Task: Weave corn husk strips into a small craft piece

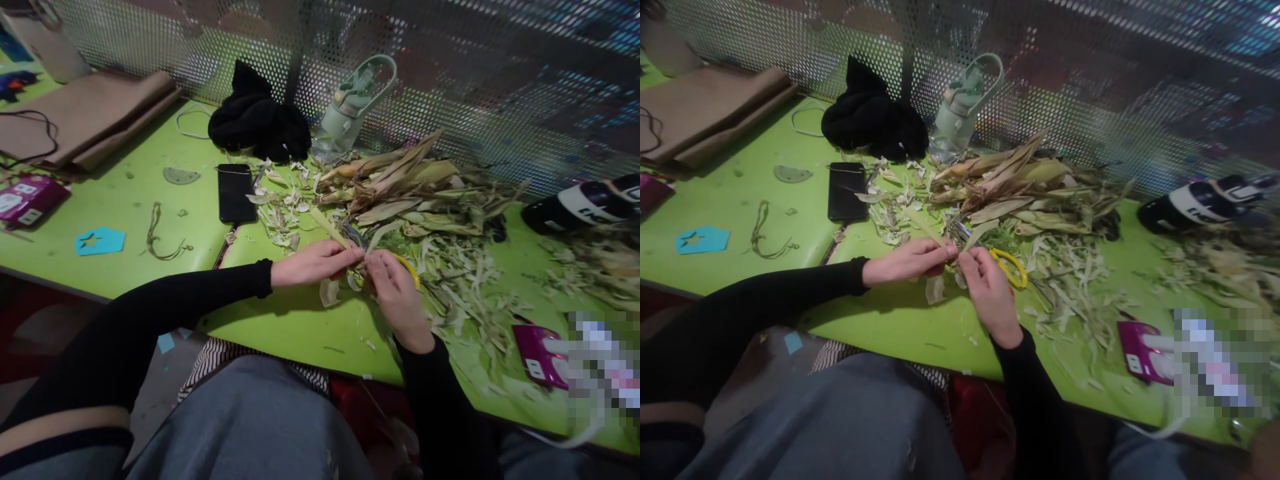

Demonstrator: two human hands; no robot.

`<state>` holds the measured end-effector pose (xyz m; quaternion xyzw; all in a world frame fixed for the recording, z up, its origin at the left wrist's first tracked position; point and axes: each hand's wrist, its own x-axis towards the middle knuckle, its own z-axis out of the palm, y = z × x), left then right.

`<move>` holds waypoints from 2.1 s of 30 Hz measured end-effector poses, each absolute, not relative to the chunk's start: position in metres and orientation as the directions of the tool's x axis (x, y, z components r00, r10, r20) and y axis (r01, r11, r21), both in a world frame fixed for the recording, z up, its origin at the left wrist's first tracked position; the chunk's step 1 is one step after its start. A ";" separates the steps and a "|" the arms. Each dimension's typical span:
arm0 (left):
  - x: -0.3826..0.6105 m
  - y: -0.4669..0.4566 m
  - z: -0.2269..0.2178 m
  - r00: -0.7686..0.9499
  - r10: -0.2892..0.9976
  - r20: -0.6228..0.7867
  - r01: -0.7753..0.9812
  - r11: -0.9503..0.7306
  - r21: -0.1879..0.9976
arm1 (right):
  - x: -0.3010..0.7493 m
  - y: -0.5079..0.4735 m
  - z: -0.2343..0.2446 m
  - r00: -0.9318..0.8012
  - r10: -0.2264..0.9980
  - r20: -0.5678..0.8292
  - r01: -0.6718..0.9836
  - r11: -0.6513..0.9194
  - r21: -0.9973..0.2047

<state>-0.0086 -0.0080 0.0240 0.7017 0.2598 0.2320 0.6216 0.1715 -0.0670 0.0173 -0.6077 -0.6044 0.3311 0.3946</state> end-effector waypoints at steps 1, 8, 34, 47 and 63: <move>-0.008 -0.009 0.024 0.763 0.646 0.018 0.077 -0.118 0.990 | 0.171 -0.066 0.017 0.049 0.998 0.043 0.468 0.015 -0.883; 0.000 -0.020 0.025 0.664 0.746 0.056 0.117 -0.178 0.977 | 0.168 -0.071 0.014 0.211 0.938 0.274 0.605 0.095 -0.791; -0.004 -0.024 0.019 0.796 0.595 0.109 0.065 -0.263 0.962 | 0.167 -0.065 0.012 0.163 0.970 0.180 0.422 0.096 -0.901; -0.003 -0.012 0.013 0.700 0.702 -0.133 -0.029 0.214 0.976 | 0.166 -0.068 0.020 0.038 0.998 0.048 0.331 0.032 -0.943; -0.005 -0.008 0.020 0.582 0.811 0.059 0.375 -0.332 0.866 | 0.163 -0.074 0.012 0.092 0.993 0.079 0.367 0.040 -0.929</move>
